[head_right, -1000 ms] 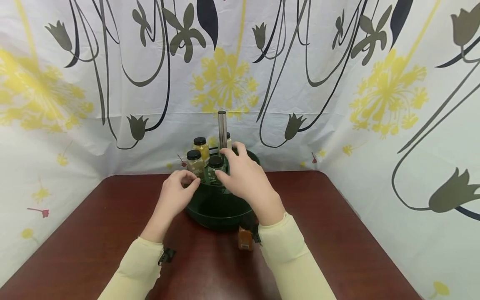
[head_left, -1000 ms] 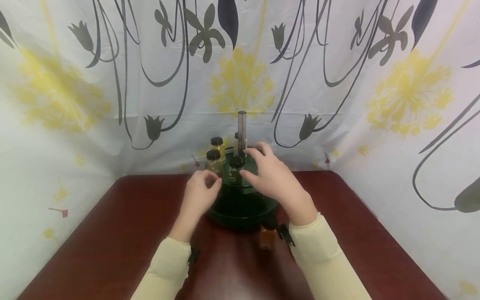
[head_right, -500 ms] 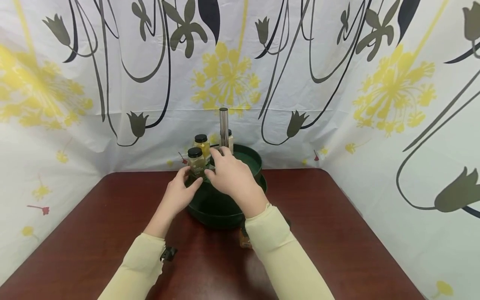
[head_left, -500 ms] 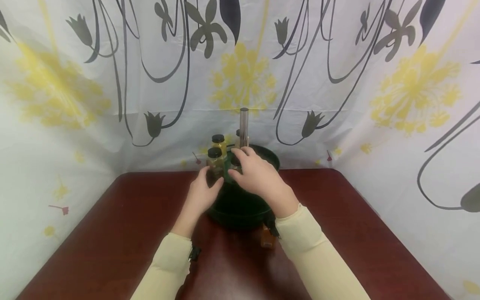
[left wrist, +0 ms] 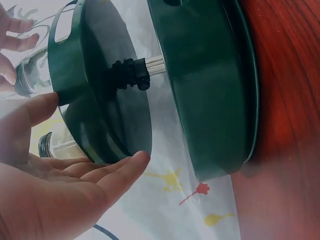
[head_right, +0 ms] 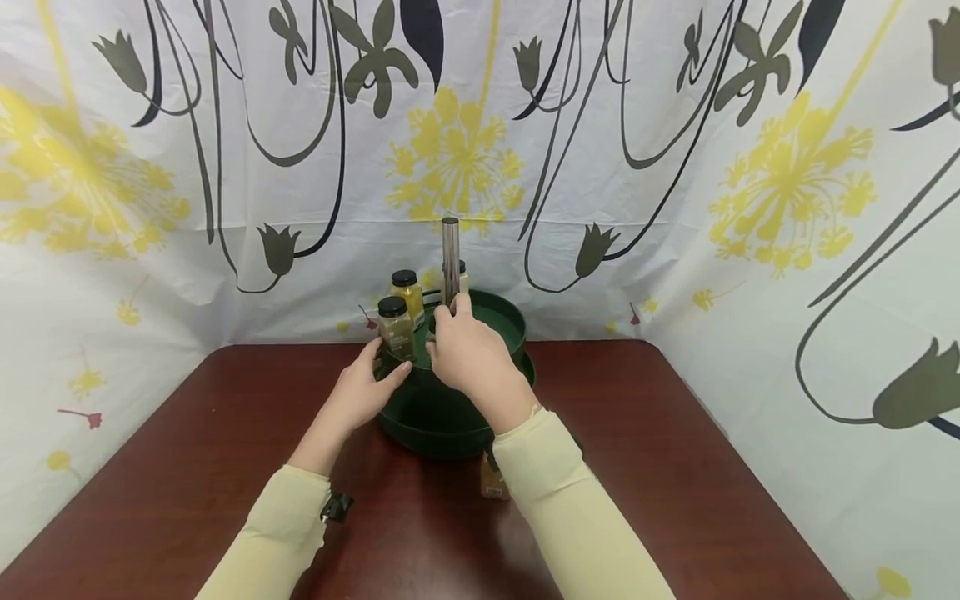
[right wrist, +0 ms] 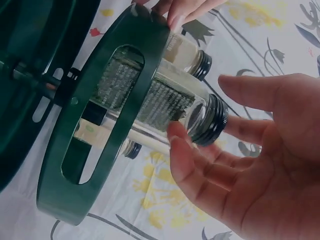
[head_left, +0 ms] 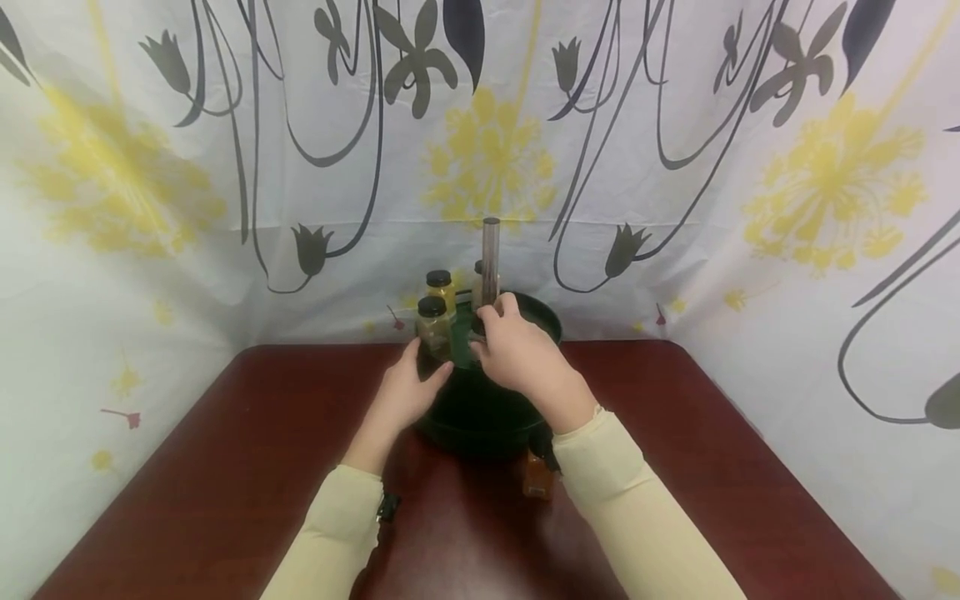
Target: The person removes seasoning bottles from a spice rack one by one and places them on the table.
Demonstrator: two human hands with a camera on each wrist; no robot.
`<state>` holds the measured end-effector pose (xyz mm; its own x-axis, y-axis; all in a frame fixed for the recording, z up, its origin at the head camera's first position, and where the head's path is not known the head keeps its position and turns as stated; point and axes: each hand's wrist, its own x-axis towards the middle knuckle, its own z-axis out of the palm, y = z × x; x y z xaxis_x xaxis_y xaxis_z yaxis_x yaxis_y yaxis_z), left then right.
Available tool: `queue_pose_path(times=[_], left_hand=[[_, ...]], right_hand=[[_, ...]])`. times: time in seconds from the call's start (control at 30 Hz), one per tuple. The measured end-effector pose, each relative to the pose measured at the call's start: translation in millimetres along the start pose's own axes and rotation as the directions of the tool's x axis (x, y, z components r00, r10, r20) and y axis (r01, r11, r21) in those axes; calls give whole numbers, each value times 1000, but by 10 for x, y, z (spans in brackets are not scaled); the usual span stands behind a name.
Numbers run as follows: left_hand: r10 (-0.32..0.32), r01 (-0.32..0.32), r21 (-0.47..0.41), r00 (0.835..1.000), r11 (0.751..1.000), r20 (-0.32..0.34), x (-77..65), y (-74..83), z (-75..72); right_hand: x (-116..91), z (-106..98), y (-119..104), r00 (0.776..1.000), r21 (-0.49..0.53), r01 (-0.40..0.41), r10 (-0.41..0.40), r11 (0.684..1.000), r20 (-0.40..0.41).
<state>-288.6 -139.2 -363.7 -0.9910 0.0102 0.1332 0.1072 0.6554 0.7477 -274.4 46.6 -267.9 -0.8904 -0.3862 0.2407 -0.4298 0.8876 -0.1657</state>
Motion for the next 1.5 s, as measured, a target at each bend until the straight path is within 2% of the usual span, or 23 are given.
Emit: queue_pose_path(times=[0.17, 0.33, 0.47, 0.6, 0.73, 0.87, 1.2, 1.5], left_hand=[[-12, 12, 3, 1000, 1000, -7, 9, -13, -11], [0, 0, 14, 1000, 1000, -19, 14, -13, -15], [18, -18, 36, 1000, 999, -16, 16, -12, 2], [24, -23, 32, 1000, 999, -16, 10, -22, 2], [24, -24, 25, 1000, 999, -17, 5, -29, -6], [17, -17, 22, 1000, 1000, -17, 6, -39, -14], [16, -16, 19, 1000, 1000, -2, 26, -47, -24], [17, -17, 26, 1000, 1000, -7, 33, -64, -21]], right_hand=[[25, 13, 57, 1000, 77, -28, 27, 997, 9], [62, 54, 122, 998, 127, -50, 55, 991, -38], [29, 75, 176, 997, 150, -32, 42, 988, -67], [-28, 39, 186, 990, 145, 19, 2, 989, -144], [-91, -48, 170, 969, 166, 73, -31, 983, -246], [-178, -119, 153, 953, 176, 106, -50, 979, -299], [-418, -162, 132, 932, 141, 173, -116, 975, -342], [-604, -117, 112, 940, 175, 239, -182, 955, -290]])
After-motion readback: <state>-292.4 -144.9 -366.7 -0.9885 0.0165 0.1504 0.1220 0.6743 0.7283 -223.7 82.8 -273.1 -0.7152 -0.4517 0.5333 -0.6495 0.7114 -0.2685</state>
